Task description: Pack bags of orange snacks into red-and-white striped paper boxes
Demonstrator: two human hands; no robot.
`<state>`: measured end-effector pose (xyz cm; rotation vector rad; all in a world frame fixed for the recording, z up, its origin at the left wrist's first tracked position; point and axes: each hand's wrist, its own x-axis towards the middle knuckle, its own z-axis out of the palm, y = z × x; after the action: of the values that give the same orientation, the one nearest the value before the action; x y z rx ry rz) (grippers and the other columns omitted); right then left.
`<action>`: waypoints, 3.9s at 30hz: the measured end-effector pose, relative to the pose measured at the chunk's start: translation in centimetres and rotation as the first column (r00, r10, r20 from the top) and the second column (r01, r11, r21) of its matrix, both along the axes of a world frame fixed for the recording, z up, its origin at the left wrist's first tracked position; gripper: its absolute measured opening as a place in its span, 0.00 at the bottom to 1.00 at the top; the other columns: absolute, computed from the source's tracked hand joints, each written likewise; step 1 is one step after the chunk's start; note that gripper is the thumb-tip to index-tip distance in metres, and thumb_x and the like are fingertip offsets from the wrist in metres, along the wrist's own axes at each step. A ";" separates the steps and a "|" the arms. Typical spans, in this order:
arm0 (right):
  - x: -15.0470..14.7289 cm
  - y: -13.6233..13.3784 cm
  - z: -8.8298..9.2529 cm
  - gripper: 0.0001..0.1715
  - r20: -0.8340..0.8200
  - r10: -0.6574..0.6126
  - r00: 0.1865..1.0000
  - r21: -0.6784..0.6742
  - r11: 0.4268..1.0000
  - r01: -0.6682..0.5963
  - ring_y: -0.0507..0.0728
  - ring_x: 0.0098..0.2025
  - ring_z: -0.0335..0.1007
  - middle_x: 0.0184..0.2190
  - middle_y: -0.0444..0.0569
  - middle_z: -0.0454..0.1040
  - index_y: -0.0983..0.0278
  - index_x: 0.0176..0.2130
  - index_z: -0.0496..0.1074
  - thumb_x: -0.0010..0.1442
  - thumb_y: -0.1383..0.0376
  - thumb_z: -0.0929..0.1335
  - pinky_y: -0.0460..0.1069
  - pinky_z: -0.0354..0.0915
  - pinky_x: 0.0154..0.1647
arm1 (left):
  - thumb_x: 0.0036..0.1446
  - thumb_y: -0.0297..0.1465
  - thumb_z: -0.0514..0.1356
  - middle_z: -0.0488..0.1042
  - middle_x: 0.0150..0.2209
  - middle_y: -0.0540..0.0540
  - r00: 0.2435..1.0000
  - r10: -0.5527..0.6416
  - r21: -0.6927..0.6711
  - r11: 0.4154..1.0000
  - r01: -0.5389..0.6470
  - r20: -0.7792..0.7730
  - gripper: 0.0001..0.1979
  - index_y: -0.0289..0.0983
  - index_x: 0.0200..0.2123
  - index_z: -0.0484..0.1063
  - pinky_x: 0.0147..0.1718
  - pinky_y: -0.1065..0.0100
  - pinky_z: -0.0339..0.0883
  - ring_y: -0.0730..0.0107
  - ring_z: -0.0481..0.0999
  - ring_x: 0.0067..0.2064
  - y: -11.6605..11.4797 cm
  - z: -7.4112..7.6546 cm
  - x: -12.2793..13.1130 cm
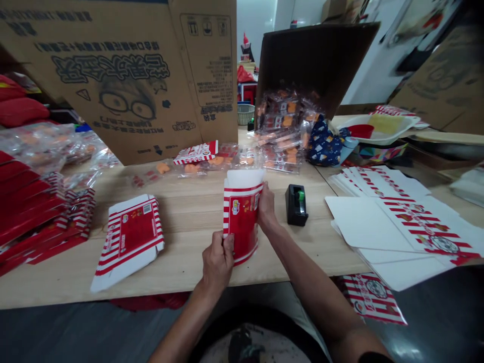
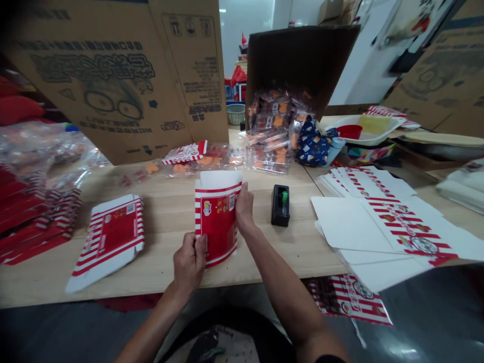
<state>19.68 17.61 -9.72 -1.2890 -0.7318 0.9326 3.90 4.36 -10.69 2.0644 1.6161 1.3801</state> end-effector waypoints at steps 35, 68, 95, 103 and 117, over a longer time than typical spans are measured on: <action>-1.2 -4.8 1.6 0.32 0.448 0.085 0.890 -0.073 0.996 -0.058 0.58 0.25 0.63 0.19 0.49 0.69 0.58 0.18 0.61 0.69 0.51 0.53 0.52 0.55 0.30 | 0.67 0.45 0.50 0.64 0.22 0.54 0.875 0.271 -0.184 0.960 -0.213 0.400 0.18 0.40 0.31 0.64 0.25 0.71 0.59 0.71 0.63 0.24 1.3 -0.6 0.5; 3.7 -7.7 -1.5 0.28 0.001 0.639 0.769 -0.012 0.769 -0.639 0.51 0.24 0.59 0.23 0.36 0.66 0.60 0.56 0.69 0.55 0.61 0.70 0.45 0.56 0.24 | 0.54 0.38 0.69 0.81 0.36 0.48 0.537 0.092 -0.428 0.721 0.545 0.839 0.33 0.41 0.62 0.67 0.35 0.69 0.72 0.70 0.78 0.32 4.2 1.0 -3.8; 4.9 -8.8 5.7 0.09 0.685 0.682 0.257 -0.261 0.558 -0.788 0.51 0.23 0.63 0.22 0.42 0.73 0.62 0.29 0.72 0.54 0.74 0.65 0.46 0.55 0.26 | 0.53 0.41 0.69 0.84 0.37 0.44 0.760 -0.118 -0.510 0.675 0.533 0.639 0.14 0.39 0.39 0.84 0.40 0.65 0.75 0.64 0.81 0.37 2.6 3.2 -4.5; 5.5 -12.3 2.3 0.19 0.759 0.614 0.216 -0.174 0.511 -0.842 0.57 0.40 0.73 0.42 0.52 0.76 0.59 0.50 0.75 0.64 0.71 0.63 0.51 0.67 0.42 | 0.55 0.37 0.67 0.84 0.38 0.43 0.828 -0.223 -0.398 0.793 0.461 0.515 0.08 0.40 0.36 0.84 0.41 0.66 0.73 0.64 0.81 0.40 0.8 -0.4 -6.1; 13.2 -9.2 0.5 0.40 0.849 0.102 0.518 -0.190 0.974 0.121 0.71 0.56 0.67 0.60 0.69 0.65 0.70 0.65 0.57 0.58 0.60 0.68 0.65 0.66 0.53 | 0.53 0.23 0.71 0.84 0.40 0.52 0.939 -0.316 0.338 0.906 0.255 0.138 0.17 0.47 0.43 0.82 0.37 0.69 0.75 0.70 0.81 0.39 4.6 8.6 -1.6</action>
<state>32.90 8.40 -9.25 -1.9928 -1.4150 0.2837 2.29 8.93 -2.10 2.1459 1.0171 1.7495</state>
